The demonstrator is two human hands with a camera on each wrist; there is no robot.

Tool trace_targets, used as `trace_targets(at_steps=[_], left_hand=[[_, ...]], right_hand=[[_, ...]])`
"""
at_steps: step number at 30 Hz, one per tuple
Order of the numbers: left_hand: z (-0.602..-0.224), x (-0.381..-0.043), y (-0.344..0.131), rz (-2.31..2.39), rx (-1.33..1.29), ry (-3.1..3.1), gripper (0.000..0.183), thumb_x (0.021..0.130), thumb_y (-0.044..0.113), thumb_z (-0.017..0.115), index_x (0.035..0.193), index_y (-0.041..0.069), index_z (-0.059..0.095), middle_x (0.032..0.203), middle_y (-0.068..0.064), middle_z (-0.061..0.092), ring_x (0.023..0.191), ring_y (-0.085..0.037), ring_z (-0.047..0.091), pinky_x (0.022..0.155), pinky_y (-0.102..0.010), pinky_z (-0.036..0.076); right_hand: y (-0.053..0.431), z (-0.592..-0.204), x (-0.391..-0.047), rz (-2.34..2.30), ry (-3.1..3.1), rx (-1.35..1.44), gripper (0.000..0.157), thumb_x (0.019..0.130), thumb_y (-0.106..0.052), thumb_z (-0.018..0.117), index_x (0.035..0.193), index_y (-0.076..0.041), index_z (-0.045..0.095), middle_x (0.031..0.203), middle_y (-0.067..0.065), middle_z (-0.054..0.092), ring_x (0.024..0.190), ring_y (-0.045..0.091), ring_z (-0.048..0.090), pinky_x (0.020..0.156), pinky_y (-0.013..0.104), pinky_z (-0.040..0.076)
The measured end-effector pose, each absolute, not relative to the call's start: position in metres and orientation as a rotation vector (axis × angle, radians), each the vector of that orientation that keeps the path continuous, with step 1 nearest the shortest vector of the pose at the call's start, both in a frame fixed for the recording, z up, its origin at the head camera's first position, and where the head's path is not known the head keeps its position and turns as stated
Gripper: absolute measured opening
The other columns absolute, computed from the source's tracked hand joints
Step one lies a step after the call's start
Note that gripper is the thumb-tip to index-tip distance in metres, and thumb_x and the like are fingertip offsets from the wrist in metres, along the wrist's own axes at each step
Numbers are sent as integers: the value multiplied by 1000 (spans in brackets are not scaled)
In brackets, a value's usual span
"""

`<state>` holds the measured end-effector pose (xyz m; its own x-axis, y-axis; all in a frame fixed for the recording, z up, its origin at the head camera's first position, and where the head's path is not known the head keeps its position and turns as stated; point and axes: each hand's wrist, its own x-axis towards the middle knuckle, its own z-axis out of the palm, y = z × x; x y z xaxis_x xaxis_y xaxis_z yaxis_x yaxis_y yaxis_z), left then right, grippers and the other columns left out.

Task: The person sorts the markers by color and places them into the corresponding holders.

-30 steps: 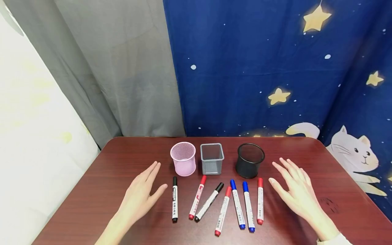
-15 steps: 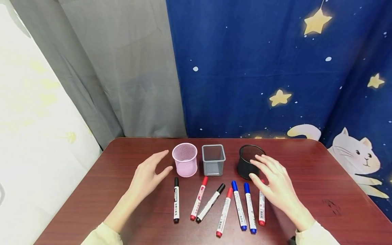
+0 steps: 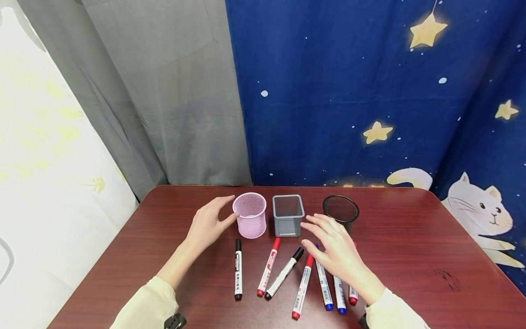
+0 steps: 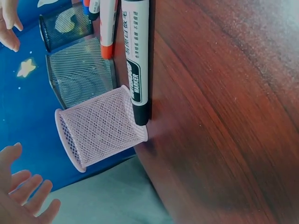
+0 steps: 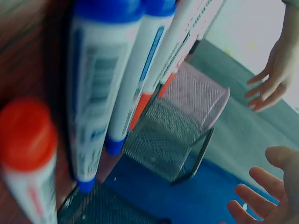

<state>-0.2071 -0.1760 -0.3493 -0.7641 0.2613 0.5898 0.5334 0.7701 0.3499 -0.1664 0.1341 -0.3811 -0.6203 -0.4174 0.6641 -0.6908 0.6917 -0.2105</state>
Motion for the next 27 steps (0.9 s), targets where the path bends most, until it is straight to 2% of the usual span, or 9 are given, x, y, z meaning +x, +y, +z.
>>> trace_targets(at_steps=[16, 27], left_hand=[[-364, -225, -175, -737, -530, -2525, 46, 76, 22, 74, 115, 3, 61, 107, -12, 63, 100, -28, 58, 77, -46, 46], [-374, -236, -176, -749, -497, -2552, 46, 77, 24, 73, 116, 4, 60, 108, -12, 63, 100, -28, 58, 78, -46, 45]], right_hand=[[88, -399, -167, 542, -2376, 1053, 32, 81, -26, 68, 110, -16, 66, 114, 4, 60, 113, 22, 48, 85, 43, 42], [69, -414, -172, 420, -2365, 1201, 25, 78, -16, 69, 103, -17, 68, 109, 2, 62, 107, 21, 52, 84, 38, 44]])
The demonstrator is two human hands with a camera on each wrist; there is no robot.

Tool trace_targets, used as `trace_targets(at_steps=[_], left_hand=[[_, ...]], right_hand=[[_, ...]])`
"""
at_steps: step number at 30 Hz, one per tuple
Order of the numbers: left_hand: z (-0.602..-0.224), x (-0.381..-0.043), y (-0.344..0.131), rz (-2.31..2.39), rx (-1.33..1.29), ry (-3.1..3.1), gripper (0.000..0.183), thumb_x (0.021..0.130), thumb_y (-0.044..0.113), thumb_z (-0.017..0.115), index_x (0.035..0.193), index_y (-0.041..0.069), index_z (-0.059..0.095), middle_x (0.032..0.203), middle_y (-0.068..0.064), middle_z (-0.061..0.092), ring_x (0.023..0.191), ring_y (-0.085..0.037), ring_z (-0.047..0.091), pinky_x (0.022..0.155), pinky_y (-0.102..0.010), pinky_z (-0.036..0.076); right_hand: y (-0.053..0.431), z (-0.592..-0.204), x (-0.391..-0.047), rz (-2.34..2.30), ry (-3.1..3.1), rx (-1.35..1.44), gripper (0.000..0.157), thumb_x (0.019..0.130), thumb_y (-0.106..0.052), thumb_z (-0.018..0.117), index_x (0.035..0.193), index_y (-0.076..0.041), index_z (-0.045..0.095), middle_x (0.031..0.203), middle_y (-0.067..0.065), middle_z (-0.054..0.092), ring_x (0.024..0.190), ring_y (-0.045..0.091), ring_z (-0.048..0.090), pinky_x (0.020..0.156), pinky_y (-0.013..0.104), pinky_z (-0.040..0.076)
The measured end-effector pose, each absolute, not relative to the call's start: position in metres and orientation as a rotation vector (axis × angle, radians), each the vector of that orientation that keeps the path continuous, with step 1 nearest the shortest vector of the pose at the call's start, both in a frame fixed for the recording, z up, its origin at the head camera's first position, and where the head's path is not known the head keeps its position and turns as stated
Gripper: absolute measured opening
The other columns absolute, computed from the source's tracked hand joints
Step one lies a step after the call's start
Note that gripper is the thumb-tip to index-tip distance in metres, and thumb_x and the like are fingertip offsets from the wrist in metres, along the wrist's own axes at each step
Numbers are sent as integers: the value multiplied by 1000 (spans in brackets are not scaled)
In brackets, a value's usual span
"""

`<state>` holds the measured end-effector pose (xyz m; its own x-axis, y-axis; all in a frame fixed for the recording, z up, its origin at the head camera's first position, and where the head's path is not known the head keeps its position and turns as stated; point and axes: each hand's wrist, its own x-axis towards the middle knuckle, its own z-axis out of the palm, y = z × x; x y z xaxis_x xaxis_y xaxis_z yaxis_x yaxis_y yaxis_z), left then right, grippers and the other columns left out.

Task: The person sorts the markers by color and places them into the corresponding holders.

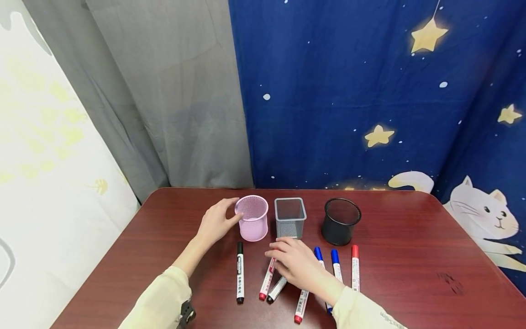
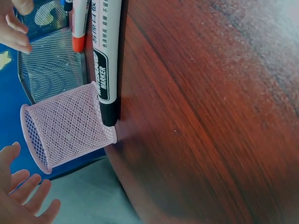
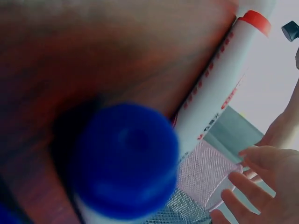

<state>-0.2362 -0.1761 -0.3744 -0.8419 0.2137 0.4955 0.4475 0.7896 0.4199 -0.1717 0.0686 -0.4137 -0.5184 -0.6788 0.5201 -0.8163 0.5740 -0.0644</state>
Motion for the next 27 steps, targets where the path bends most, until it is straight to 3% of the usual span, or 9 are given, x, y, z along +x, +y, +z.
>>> trace_targets(at_steps=[13, 27], left_hand=[[-377, -240, -174, -743, -474, -2602, 47, 77, 26, 73, 117, 4, 60, 107, -11, 63, 100, -28, 58, 78, -46, 46], [-379, -240, -173, -741, -461, -2615, 48, 77, 26, 73, 117, 4, 60, 108, -12, 63, 99, -28, 59, 77, -47, 46]], right_hand=[[49, -415, -165, 18, -2459, 1401, 26, 76, -11, 66, 100, -22, 69, 102, -6, 62, 101, 13, 51, 77, 29, 42], [40, -419, -164, -143, -2386, 1451, 20, 66, -9, 69, 77, -26, 69, 74, -13, 57, 78, 9, 50, 66, 25, 39]])
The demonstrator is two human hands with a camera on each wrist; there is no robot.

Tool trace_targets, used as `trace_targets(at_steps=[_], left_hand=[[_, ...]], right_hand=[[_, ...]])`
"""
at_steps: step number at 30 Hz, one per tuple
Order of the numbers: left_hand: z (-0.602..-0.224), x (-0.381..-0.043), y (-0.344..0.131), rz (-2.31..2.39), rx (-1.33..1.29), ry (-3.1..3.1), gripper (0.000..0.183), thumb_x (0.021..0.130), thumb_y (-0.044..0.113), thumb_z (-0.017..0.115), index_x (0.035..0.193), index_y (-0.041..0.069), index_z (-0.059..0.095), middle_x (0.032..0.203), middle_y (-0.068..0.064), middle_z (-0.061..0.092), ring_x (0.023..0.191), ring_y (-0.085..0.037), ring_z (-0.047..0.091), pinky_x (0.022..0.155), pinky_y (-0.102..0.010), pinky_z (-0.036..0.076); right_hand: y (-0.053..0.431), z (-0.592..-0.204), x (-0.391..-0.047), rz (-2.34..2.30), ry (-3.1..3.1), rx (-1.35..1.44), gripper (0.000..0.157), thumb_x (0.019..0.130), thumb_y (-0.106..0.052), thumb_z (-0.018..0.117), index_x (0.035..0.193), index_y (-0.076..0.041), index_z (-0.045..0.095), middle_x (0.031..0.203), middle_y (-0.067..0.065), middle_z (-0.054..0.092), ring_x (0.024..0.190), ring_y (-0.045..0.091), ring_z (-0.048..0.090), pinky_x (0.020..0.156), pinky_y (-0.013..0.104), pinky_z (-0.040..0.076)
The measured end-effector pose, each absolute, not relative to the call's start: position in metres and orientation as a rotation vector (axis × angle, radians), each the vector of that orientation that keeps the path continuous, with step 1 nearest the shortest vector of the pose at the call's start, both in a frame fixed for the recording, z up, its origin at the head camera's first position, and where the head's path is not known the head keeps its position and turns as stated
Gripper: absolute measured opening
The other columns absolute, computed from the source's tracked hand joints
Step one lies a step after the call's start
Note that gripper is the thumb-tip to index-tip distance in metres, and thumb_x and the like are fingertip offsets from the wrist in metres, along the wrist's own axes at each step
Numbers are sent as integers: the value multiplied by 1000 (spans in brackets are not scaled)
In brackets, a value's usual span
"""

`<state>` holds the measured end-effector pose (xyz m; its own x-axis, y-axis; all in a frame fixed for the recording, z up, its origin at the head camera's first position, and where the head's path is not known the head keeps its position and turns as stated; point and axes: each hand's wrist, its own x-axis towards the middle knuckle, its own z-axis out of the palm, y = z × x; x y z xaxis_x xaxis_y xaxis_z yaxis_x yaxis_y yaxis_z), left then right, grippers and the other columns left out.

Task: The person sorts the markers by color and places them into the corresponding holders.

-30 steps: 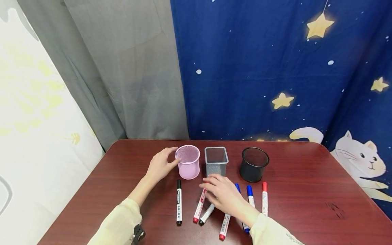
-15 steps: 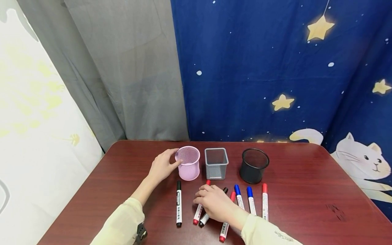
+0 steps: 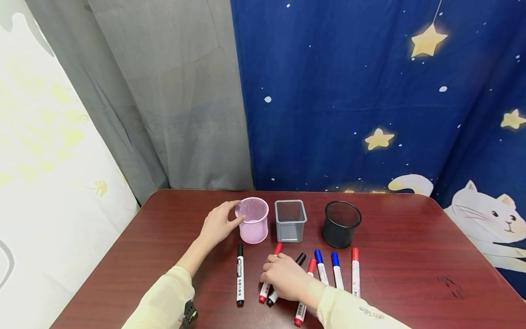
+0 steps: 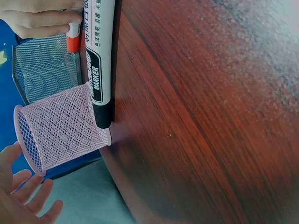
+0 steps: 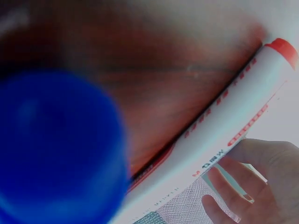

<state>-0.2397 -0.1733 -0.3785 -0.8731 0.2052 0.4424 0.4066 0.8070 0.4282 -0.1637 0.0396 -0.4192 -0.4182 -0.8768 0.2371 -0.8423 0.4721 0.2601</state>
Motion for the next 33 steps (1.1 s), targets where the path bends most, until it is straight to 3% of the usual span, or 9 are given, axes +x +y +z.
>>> trace_targets(at_steps=[7, 15, 26, 33], left_hand=[[-379, -240, -173, -742, -448, -2625, 49, 77, 25, 73, 118, 4, 59, 109, -12, 62, 100, -28, 58, 77, -47, 46], [-377, -239, -172, -743, -441, -2636, 49, 77, 28, 73, 118, 5, 59, 109, -12, 62, 100, -28, 58, 77, -47, 46], [-381, -240, -174, -732, -436, -2639, 48, 78, 26, 72, 118, 5, 59, 109, -11, 62, 99, -28, 58, 76, -48, 46], [-381, -240, -174, -746, -431, -2637, 47, 77, 27, 72, 118, 6, 59, 109, -11, 62, 98, -28, 59, 75, -48, 46]], right_hand=[[37, -420, -166, -188, -2374, 1467, 22, 62, -9, 70, 74, -27, 67, 69, -13, 55, 72, 9, 50, 64, 24, 39], [35, -416, -168, -210, -2456, 1498, 26, 64, -10, 71, 81, -30, 70, 76, -16, 58, 77, 7, 51, 63, 23, 38], [39, -422, -172, -132, -2375, 1536, 19, 68, -11, 69, 77, -28, 66, 72, -15, 57, 73, 7, 51, 58, 21, 36], [45, -413, -172, -27, -2276, 1605, 13, 75, -16, 69, 84, -24, 65, 77, -13, 59, 77, 7, 52, 68, 21, 41]])
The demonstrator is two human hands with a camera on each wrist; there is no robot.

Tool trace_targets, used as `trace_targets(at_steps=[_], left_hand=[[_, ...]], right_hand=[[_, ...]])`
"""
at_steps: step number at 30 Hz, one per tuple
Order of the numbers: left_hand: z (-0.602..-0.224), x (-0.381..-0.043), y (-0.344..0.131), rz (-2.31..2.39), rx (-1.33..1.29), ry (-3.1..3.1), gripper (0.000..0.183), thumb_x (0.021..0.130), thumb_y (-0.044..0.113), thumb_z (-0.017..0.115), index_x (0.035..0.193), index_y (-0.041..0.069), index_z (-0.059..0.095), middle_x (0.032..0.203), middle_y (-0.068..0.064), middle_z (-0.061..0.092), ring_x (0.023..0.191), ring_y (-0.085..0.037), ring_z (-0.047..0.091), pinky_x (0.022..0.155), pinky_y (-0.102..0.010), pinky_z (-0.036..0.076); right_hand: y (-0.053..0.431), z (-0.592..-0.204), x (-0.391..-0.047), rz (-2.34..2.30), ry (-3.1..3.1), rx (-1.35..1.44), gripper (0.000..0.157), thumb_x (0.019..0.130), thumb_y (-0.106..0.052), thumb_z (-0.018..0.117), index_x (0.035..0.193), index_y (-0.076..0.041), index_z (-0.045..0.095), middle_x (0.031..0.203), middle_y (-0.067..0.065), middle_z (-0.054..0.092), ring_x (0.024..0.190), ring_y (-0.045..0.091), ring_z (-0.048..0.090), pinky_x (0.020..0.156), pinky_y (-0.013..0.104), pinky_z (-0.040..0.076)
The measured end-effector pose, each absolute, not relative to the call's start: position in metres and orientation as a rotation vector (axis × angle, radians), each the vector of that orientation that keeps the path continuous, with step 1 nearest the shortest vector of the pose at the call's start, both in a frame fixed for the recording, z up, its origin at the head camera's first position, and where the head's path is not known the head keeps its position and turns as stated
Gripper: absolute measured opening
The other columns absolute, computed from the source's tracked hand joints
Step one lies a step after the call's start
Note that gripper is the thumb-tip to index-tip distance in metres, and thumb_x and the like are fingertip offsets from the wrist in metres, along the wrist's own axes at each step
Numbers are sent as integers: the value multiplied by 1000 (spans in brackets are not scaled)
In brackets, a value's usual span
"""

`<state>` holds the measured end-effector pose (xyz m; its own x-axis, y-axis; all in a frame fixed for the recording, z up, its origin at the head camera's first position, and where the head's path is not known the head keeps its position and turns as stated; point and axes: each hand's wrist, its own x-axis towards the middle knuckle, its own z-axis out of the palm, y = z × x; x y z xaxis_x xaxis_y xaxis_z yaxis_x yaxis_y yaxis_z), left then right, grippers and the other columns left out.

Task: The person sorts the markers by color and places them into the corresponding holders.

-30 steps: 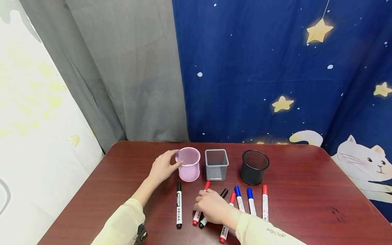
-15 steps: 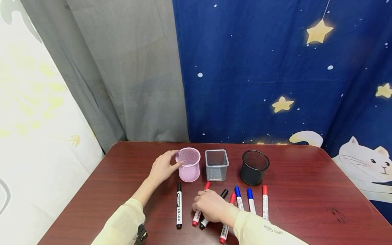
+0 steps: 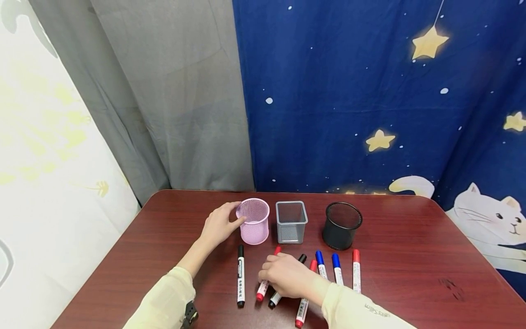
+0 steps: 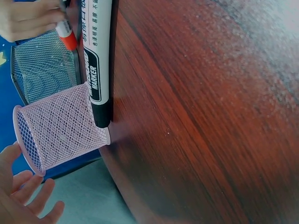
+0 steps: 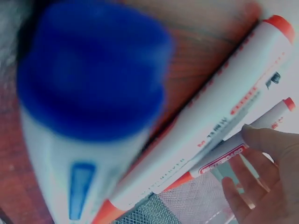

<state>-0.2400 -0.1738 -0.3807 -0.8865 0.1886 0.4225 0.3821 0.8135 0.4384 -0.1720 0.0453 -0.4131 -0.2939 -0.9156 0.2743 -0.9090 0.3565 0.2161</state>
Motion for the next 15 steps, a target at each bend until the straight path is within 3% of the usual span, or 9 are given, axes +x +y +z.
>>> trace_targets(at_steps=[6, 15], left_hand=[[-379, -239, -173, -742, -431, -2641, 47, 78, 28, 72, 118, 7, 59, 109, -11, 62, 98, -28, 59, 74, -48, 47], [-379, -239, -174, -730, -423, -2645, 48, 77, 28, 72, 118, 6, 60, 108, -10, 62, 99, -28, 59, 75, -48, 46]], right_hand=[[50, -405, -171, 136, -2249, 1650, 17, 77, -17, 69, 93, -22, 65, 86, -14, 61, 83, 4, 52, 75, 19, 41], [55, -390, -163, 464, -2212, 1662, 18, 79, -16, 69, 97, -19, 64, 87, -13, 59, 83, 0, 52, 74, 14, 39]])
